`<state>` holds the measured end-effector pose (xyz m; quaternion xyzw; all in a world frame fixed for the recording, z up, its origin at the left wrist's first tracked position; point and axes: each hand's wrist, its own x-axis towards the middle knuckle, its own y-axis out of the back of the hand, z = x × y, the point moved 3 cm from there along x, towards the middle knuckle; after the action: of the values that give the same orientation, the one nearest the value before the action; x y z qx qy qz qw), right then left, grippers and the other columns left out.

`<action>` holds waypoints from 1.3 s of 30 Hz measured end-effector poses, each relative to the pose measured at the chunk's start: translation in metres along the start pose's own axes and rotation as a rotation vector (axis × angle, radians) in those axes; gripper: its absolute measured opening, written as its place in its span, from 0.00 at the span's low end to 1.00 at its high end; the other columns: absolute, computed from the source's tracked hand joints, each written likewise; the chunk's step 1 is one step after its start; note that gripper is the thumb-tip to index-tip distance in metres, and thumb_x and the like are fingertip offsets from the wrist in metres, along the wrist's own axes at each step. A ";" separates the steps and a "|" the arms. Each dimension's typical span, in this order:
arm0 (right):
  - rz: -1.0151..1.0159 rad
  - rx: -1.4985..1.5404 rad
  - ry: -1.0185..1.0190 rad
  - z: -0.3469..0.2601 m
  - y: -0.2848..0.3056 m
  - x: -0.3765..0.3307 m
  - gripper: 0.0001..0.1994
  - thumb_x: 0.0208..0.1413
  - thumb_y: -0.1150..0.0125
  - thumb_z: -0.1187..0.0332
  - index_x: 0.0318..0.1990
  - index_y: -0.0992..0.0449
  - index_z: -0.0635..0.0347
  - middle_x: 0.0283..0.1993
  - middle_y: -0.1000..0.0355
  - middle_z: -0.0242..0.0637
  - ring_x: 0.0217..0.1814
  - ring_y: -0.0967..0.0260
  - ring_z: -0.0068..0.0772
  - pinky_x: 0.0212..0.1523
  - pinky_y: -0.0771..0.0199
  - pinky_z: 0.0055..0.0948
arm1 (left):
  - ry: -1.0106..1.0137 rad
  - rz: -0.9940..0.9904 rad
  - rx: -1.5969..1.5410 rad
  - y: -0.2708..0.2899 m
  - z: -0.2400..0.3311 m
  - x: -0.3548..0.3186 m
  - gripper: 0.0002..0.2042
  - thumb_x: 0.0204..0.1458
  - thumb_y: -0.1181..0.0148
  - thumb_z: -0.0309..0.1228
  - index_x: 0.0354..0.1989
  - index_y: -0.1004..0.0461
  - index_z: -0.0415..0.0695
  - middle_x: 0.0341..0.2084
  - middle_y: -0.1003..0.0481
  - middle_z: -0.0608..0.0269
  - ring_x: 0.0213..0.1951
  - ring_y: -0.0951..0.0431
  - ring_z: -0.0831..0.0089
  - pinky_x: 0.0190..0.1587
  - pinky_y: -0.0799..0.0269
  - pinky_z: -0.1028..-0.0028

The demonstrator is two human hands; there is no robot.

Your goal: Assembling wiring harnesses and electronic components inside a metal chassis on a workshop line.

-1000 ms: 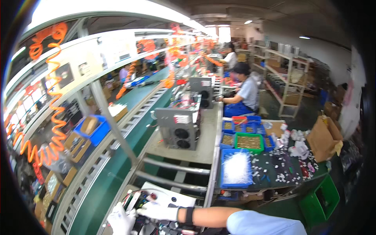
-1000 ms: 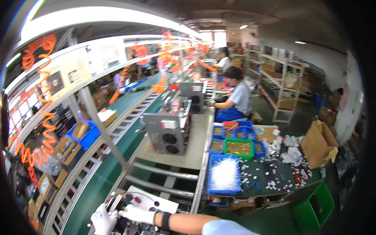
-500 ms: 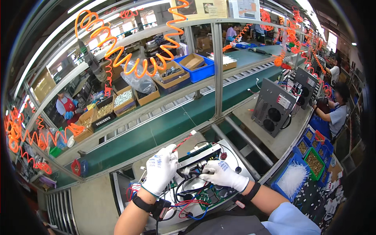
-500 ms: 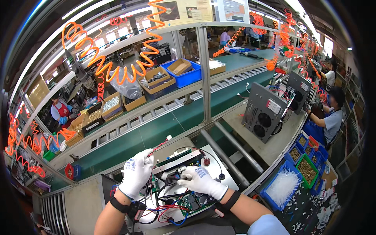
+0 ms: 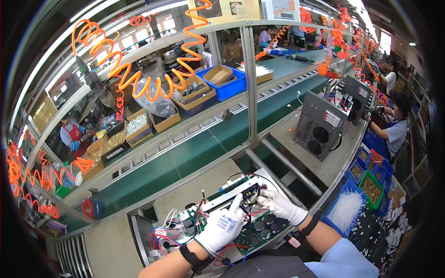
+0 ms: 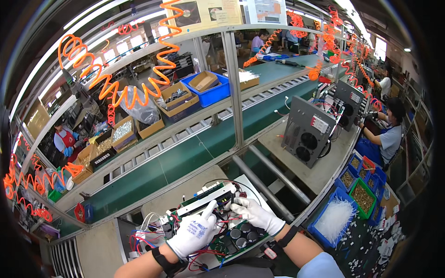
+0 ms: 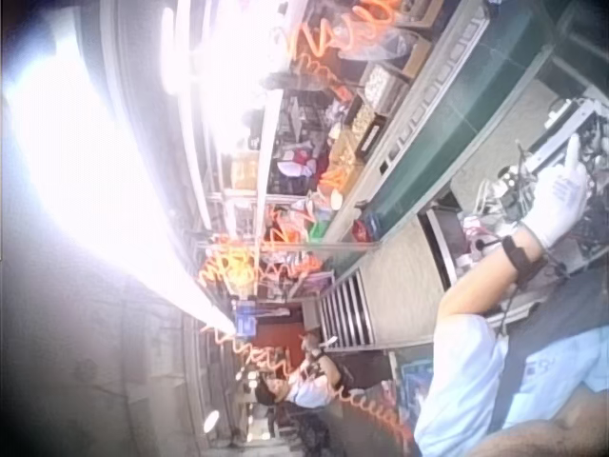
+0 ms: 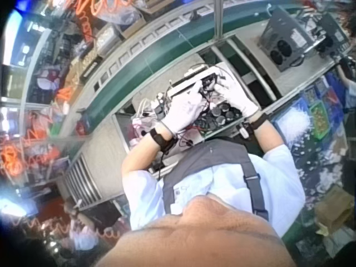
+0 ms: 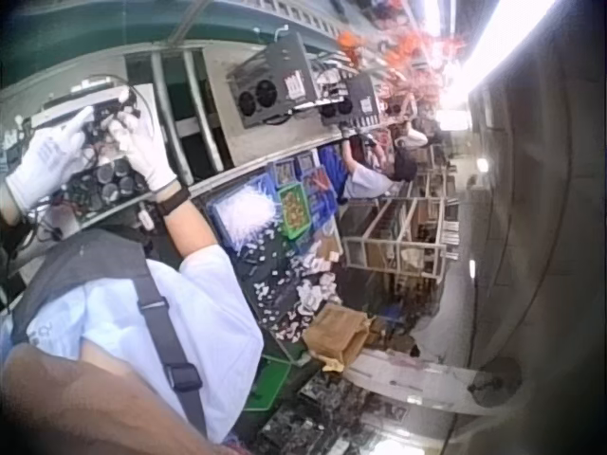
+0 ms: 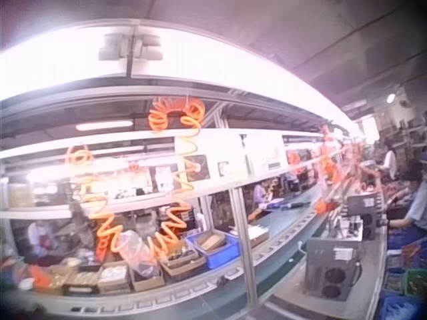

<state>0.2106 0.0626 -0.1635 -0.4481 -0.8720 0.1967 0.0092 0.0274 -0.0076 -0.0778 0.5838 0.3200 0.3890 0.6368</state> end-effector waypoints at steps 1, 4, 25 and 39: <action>0.036 -0.010 0.004 0.001 0.001 0.002 0.10 0.66 0.49 0.69 0.49 0.26 0.64 0.35 0.29 0.32 0.34 0.31 0.16 0.36 0.29 0.15 | 0.040 -0.002 -0.004 -0.003 -0.001 0.004 0.11 0.51 0.41 0.36 0.35 0.30 0.41 0.59 0.35 0.40 0.25 0.20 0.59 0.26 0.25 0.62; -0.063 0.371 0.008 0.003 -0.012 0.004 0.08 0.65 0.50 0.75 0.48 0.26 0.63 0.35 0.30 0.29 0.31 0.36 0.13 0.32 0.33 0.16 | 0.114 -0.064 0.051 -0.014 0.003 0.008 0.11 0.51 0.41 0.35 0.34 0.30 0.40 0.60 0.36 0.39 0.26 0.20 0.57 0.26 0.24 0.62; 0.174 -1.003 0.351 -0.016 -0.052 0.030 0.18 0.58 0.41 0.55 0.27 0.27 0.62 0.26 0.30 0.44 0.32 0.28 0.41 0.34 0.31 0.38 | 0.116 0.164 -0.101 0.018 -0.009 -0.040 0.13 0.48 0.45 0.25 0.45 0.28 0.45 0.36 0.24 0.56 0.31 0.21 0.63 0.27 0.25 0.66; 0.025 -1.223 0.186 -0.026 -0.048 0.036 0.17 0.56 0.37 0.53 0.35 0.23 0.60 0.27 0.24 0.42 0.23 0.27 0.36 0.27 0.31 0.34 | 0.372 0.321 -0.176 0.021 -0.051 0.030 0.09 0.54 0.42 0.36 0.36 0.21 0.46 0.35 0.23 0.52 0.33 0.20 0.55 0.37 0.25 0.61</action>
<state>0.1563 0.0747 -0.1283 -0.3979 -0.8170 -0.3786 -0.1755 -0.0047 0.0443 -0.0618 0.4879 0.3000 0.6121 0.5453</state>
